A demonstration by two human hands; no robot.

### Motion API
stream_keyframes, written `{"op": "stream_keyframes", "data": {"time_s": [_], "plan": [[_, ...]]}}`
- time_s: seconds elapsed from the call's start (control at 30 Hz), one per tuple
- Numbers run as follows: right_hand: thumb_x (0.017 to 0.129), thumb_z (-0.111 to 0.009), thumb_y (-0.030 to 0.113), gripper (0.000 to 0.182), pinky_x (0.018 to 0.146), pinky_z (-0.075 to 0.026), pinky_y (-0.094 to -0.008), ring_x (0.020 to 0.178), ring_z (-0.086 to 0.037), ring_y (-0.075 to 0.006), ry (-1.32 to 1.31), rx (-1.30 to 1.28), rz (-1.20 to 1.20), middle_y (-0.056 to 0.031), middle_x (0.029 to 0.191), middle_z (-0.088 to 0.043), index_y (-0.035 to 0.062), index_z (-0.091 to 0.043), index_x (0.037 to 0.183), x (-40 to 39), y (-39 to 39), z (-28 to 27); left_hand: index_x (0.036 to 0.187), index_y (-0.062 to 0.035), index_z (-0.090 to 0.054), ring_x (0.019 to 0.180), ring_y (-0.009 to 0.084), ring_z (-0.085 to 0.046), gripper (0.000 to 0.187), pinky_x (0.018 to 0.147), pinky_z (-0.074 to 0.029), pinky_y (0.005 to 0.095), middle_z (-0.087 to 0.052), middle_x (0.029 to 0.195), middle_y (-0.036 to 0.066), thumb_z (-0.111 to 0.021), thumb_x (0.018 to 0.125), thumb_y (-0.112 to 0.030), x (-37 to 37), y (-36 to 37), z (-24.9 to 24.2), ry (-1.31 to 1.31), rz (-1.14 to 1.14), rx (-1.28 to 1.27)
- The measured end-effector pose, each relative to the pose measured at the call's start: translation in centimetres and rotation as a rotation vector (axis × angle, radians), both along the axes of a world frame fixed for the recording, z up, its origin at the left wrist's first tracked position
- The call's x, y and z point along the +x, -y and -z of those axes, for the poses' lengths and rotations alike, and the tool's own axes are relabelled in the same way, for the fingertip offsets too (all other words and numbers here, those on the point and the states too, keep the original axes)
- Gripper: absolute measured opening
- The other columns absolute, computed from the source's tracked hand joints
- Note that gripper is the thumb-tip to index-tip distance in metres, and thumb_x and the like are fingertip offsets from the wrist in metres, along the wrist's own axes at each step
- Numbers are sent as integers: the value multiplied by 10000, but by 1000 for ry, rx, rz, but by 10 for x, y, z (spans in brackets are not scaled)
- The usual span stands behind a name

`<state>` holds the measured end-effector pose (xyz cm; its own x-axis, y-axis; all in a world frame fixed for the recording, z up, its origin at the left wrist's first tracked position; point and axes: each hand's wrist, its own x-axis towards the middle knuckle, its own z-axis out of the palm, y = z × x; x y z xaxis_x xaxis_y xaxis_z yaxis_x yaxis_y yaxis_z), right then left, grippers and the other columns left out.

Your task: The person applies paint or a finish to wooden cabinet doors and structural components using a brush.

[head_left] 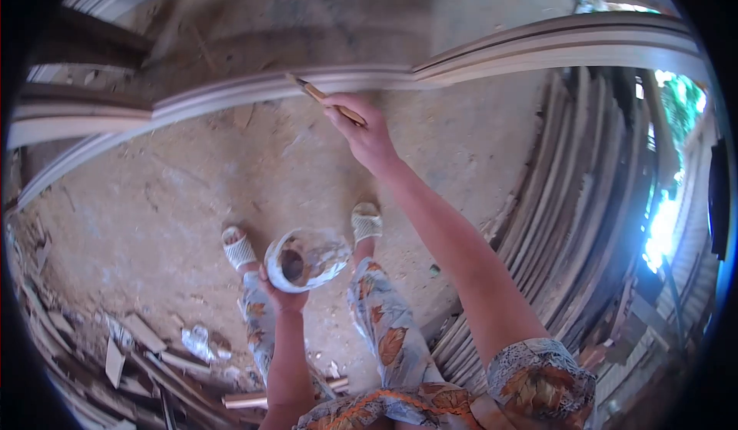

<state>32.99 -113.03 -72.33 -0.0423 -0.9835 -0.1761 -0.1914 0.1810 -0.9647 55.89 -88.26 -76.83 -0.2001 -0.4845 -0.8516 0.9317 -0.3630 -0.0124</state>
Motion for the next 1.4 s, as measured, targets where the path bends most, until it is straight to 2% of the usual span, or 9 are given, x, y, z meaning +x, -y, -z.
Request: {"op": "stream_keyframes", "data": {"time_s": [0.27,0.33,0.47,0.63,0.8,0.93,1.13,1.23,1.4], "plan": [[897,-555,2,166,975,-411,-331,1113,-545,-230,-661,-749,318,-111,1156,-584,19,-638,1040,-125,-26,-299,1310,-226,-516,1287,332,-405,707,1002,-340,629,-458,1394,29,-572,739,-639,-7,4,1,-136,109,-74],[926,-517,31,190,1002,-410,-360,1139,-536,-257,-907,-959,282,-157,1216,-549,20,-607,1094,-147,-37,-367,1411,-310,-376,1365,386,-272,812,998,-250,702,-307,1495,26,-474,728,-738,-6,3,8,-165,76,-30],[945,-505,56,208,1017,-402,-362,1173,-513,-255,-1338,-1107,387,-167,1247,-530,24,-570,1140,-174,-26,-432,1410,-331,-372,1371,396,-258,795,975,-259,713,-296,1505,19,-461,736,-743,-10,5,8,-169,123,-131],[894,-541,-24,238,989,-401,-346,1166,-516,-256,-1295,-975,366,-129,1241,-530,58,-592,1112,-199,-10,-352,1298,-204,-530,1271,323,-430,717,1012,-355,592,-499,1356,34,-565,739,-652,-8,2,7,-92,153,-100],[755,-621,-94,360,985,-416,-361,1221,-485,-319,-1177,-652,263,-189,1311,-470,88,-641,1065,-203,-55,-201,1308,-217,-521,1276,322,-426,757,1019,-343,603,-499,1357,41,-585,711,-678,-1,-10,10,-62,180,-111],[758,-603,-89,383,967,-446,-356,1195,-518,-338,-943,-492,123,-190,1327,-472,118,-642,1078,-198,-67,-77,1362,-247,-455,1329,367,-334,782,978,-308,679,-396,1436,52,-486,738,-718,0,-19,23,15,213,-68],[774,-598,-49,358,889,-496,-353,1098,-576,-306,-916,-113,-51,-130,1278,-512,158,-645,1063,-200,-52,20,1330,-223,-491,1308,360,-365,717,998,-308,664,-431,1407,66,-490,766,-665,-2,-19,19,22,195,-51],[786,-590,-54,345,887,-491,-338,1095,-576,-291,-817,-135,11,-122,1242,-532,146,-648,1061,-203,-48,0,1326,-213,-496,1301,363,-376,713,1012,-300,654,-440,1401,69,-480,774,-665,1,-19,17,21,188,-58],[817,-539,-142,368,949,-424,-278,1160,-531,-242,-762,-409,41,-104,1194,-554,56,-649,1107,-203,-55,-163,1281,-150,-550,1230,304,-482,684,1048,-352,546,-548,1312,70,-599,761,-592,0,-17,1,-124,104,-21]]}}
